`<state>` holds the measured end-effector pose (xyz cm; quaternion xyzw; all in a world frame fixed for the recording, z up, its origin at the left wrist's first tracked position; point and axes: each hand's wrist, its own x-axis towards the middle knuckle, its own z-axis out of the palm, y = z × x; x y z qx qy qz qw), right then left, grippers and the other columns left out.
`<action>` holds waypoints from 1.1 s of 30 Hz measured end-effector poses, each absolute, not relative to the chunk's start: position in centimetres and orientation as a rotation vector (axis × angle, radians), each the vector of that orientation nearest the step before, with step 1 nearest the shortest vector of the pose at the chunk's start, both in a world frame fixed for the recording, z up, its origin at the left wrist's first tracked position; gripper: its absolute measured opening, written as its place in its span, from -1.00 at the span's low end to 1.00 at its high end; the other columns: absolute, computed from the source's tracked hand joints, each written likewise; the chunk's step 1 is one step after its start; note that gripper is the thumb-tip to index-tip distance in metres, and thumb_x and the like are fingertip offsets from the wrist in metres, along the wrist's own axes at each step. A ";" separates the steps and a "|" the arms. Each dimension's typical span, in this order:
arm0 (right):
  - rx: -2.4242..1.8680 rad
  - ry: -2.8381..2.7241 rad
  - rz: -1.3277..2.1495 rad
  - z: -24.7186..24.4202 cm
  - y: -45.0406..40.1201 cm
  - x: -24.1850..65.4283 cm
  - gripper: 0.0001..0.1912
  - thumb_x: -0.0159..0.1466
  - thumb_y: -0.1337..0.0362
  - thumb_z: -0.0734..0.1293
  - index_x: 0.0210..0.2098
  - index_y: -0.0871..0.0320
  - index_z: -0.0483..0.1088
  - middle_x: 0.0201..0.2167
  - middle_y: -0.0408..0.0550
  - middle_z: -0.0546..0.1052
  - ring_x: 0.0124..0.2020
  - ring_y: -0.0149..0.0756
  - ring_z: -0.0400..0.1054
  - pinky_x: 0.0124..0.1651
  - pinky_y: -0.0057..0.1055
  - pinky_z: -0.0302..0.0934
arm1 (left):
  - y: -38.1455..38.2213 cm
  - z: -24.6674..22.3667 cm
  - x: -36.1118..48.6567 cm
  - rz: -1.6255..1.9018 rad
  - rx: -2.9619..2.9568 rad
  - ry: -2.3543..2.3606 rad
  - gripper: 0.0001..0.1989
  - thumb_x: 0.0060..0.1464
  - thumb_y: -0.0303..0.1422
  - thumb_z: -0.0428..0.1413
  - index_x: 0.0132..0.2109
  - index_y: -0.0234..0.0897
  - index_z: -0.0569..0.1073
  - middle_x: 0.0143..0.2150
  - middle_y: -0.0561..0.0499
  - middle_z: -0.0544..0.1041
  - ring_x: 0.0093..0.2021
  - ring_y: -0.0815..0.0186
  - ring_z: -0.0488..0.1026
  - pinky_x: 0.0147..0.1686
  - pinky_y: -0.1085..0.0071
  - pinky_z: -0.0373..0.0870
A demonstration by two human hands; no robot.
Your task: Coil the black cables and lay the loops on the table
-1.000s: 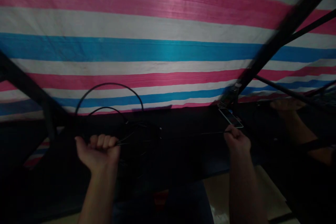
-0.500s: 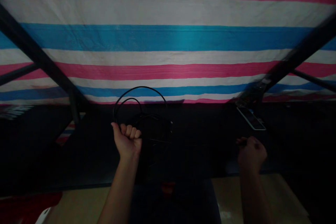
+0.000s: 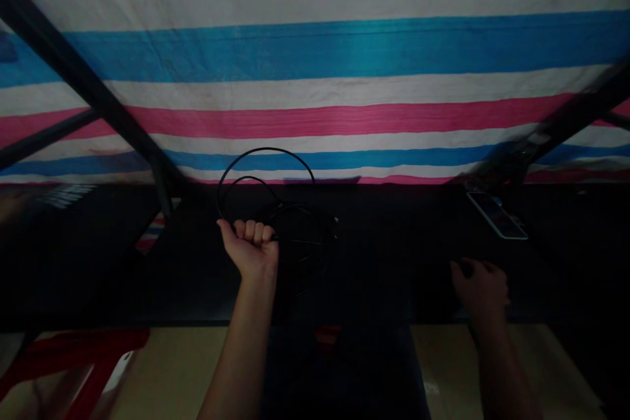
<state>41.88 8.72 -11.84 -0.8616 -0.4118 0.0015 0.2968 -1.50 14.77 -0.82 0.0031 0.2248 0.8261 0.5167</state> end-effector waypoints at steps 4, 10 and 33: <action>-1.792 -1.396 0.359 -7.7 9.2 34.5 -0.74 0.18 0.12 0.39 -0.20 0.12 0.56 -0.10 0.13 0.57 0.01 0.04 0.42 0.16 0.10 0.23 | 14.2 -0.7 0.1 1.933 0.078 0.563 -0.39 0.39 -0.02 -0.09 -0.54 -0.20 -0.10 -0.65 0.24 -0.21 -0.68 0.48 -0.27 -0.71 0.44 -0.23; -1.345 -1.908 0.664 -2.6 10.1 23.0 -0.69 0.38 0.17 0.31 0.06 0.07 0.50 0.12 0.09 0.53 0.14 -0.05 0.40 0.21 -0.03 0.21 | 13.7 -0.3 1.5 1.882 0.138 0.588 -0.36 0.34 0.01 -0.01 -0.55 -0.20 -0.12 -0.66 0.25 -0.21 -0.69 0.49 -0.26 -0.70 0.45 -0.22; -1.291 -1.996 1.125 -1.5 7.0 20.8 -0.71 0.43 0.21 0.25 -0.41 0.14 0.38 -0.49 -0.19 0.44 -0.45 -0.38 0.32 -0.37 -0.45 0.07 | 12.6 0.9 3.6 1.722 0.427 0.624 -0.47 0.33 -0.02 0.00 -0.51 -0.27 0.28 -0.58 0.17 0.10 -0.65 0.50 0.01 -0.60 0.51 0.07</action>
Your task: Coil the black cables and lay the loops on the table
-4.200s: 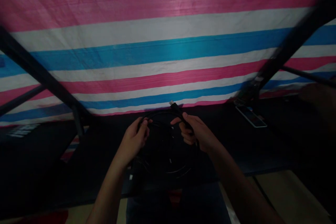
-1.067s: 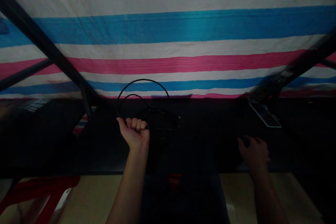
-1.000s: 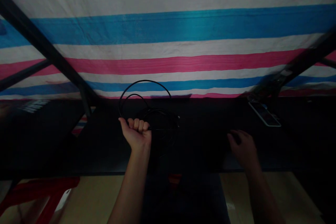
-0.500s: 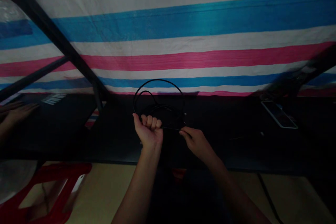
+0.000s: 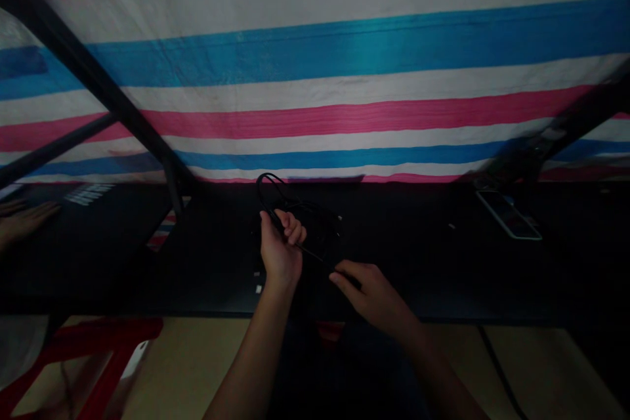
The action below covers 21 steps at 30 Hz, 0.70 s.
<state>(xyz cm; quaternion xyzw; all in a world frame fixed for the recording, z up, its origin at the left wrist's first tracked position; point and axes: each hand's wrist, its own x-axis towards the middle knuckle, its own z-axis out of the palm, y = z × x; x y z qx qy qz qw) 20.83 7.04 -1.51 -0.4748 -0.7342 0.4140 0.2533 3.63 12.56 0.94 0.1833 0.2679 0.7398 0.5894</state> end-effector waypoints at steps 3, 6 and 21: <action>-1.240 -1.974 1.144 -0.3 7.2 20.0 -0.70 0.41 0.22 0.27 -0.46 0.13 0.32 -0.51 -0.20 0.40 -0.46 -0.39 0.29 -0.39 -0.45 0.04 | 12.1 0.0 4.8 1.661 0.532 0.763 -0.46 0.22 0.07 0.12 -0.51 -0.27 0.32 -0.55 0.12 0.20 -0.60 0.46 0.12 -0.61 0.52 0.08; -1.185 -1.929 1.146 0.5 7.5 19.4 -0.70 0.41 0.23 0.25 -0.46 0.13 0.29 -0.53 -0.22 0.37 -0.47 -0.41 0.26 -0.39 -0.46 0.03 | 11.4 -1.4 5.5 1.627 0.653 0.960 -0.46 0.08 0.11 0.22 -0.49 -0.28 0.36 -0.56 0.12 0.25 -0.59 0.46 0.12 -0.63 0.52 0.04; -1.229 -1.095 0.955 0.2 9.3 29.0 -0.60 0.36 -0.05 0.33 -0.43 0.13 0.38 -0.68 -0.31 0.14 -0.67 -0.51 -0.03 -0.62 -0.54 -0.15 | 9.3 -2.4 -3.6 1.961 0.585 1.138 -0.47 0.24 -0.08 0.16 -0.57 -0.24 0.19 -0.64 0.22 0.05 -0.64 0.47 -0.03 -0.63 0.50 0.02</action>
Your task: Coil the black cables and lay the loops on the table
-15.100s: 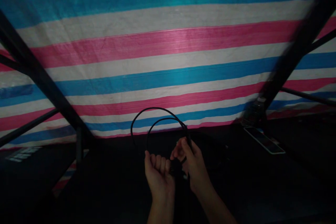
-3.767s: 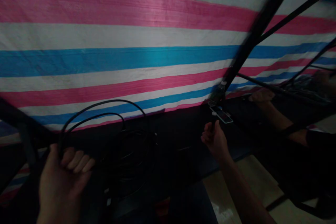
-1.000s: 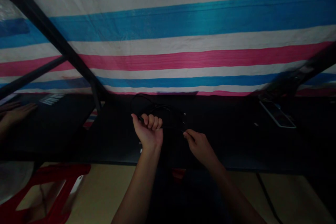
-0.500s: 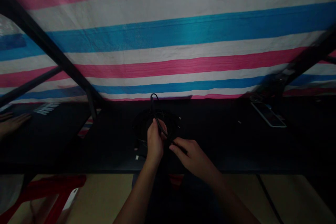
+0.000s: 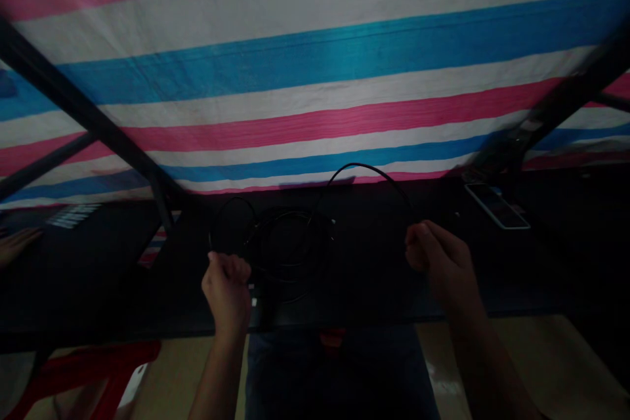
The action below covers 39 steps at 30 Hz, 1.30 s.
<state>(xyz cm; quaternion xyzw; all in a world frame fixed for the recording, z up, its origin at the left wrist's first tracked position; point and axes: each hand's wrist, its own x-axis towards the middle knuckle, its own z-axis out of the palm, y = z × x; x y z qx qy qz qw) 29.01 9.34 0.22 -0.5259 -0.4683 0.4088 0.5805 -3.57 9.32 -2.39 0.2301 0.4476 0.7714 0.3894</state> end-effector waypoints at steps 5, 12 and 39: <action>-1.246 -1.119 1.007 0.6 8.4 30.4 -0.51 0.28 -0.15 0.36 -0.51 0.14 0.45 -0.72 -0.25 0.18 -0.68 -0.48 0.02 -0.64 -0.52 -0.08 | 9.9 -2.1 -3.4 2.006 0.530 1.281 -0.70 0.22 -0.18 0.18 -0.38 -0.24 0.33 -0.57 0.22 0.16 -0.60 0.46 0.06 -0.60 0.53 0.10; -1.300 -1.535 0.968 2.4 7.3 32.8 -0.40 0.31 -0.16 0.31 -0.65 0.14 0.46 -0.74 -0.19 0.21 -0.68 -0.43 0.08 -0.62 -0.45 -0.07 | 11.2 0.2 -5.6 2.032 0.600 1.301 -0.63 0.22 -0.17 0.17 -0.46 -0.26 0.32 -0.68 0.26 0.08 -0.66 0.49 -0.06 -0.63 0.51 0.04; -1.794 -2.260 1.071 3.7 4.2 30.4 -0.60 0.42 0.12 0.17 -0.42 0.13 0.48 -0.47 -0.05 0.54 -0.42 -0.27 0.39 -0.36 -0.36 0.05 | 12.8 2.0 4.1 0.616 2.837 0.831 -0.54 0.40 -0.19 -0.04 -0.44 -0.28 0.45 -0.49 0.05 0.51 -0.37 0.30 0.45 -0.09 0.19 0.25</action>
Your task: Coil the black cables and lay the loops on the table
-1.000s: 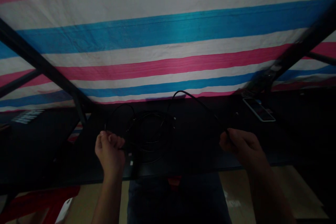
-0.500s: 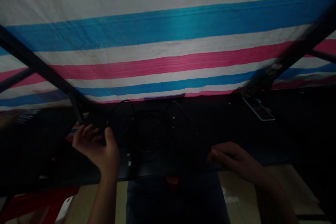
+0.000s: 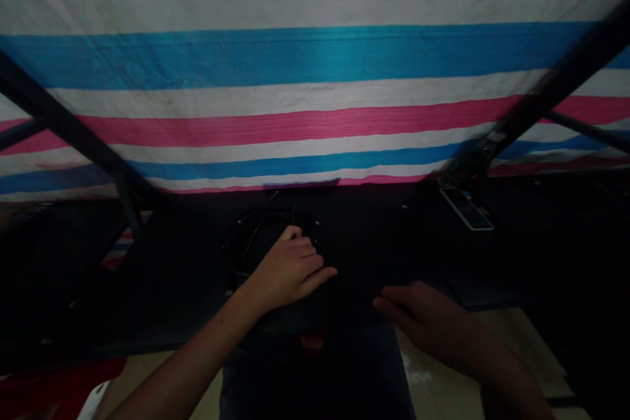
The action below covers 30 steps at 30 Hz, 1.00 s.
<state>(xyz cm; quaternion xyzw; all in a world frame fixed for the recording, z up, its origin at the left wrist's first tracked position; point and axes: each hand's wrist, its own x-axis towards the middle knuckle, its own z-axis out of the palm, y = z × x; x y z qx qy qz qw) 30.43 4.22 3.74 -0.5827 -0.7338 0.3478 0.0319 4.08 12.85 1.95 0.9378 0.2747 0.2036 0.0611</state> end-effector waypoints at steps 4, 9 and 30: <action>-2.060 -2.239 0.982 3.0 2.6 33.0 -0.64 0.41 0.17 0.18 -0.32 0.11 0.58 -0.34 0.05 0.64 -0.32 -0.15 0.51 -0.30 -0.30 0.12 | 12.3 0.5 2.9 0.550 2.806 0.709 -0.58 0.35 -0.16 0.04 -0.46 -0.26 0.43 -0.55 0.09 0.46 -0.47 0.34 0.40 -0.32 0.32 0.20; -2.234 -2.226 0.994 0.1 2.6 34.5 -0.63 0.42 0.21 0.17 -0.30 0.15 0.59 -0.28 0.10 0.66 -0.28 -0.14 0.52 -0.28 -0.31 0.16 | 11.3 -1.0 3.1 0.372 2.784 0.712 -0.62 0.34 -0.19 0.04 -0.43 -0.24 0.44 -0.51 0.09 0.51 -0.43 0.30 0.48 -0.34 0.31 0.21; -2.028 -2.494 0.939 -0.1 6.5 26.4 -0.58 0.43 0.09 0.24 -0.21 0.25 0.63 -0.22 0.25 0.67 -0.16 -0.01 0.58 -0.25 -0.32 0.27 | 10.7 -0.9 4.0 -0.102 2.686 0.979 -0.72 0.33 -0.43 -0.02 -0.24 -0.25 0.58 -0.27 -0.07 0.67 -0.21 0.09 0.63 -0.11 0.15 0.41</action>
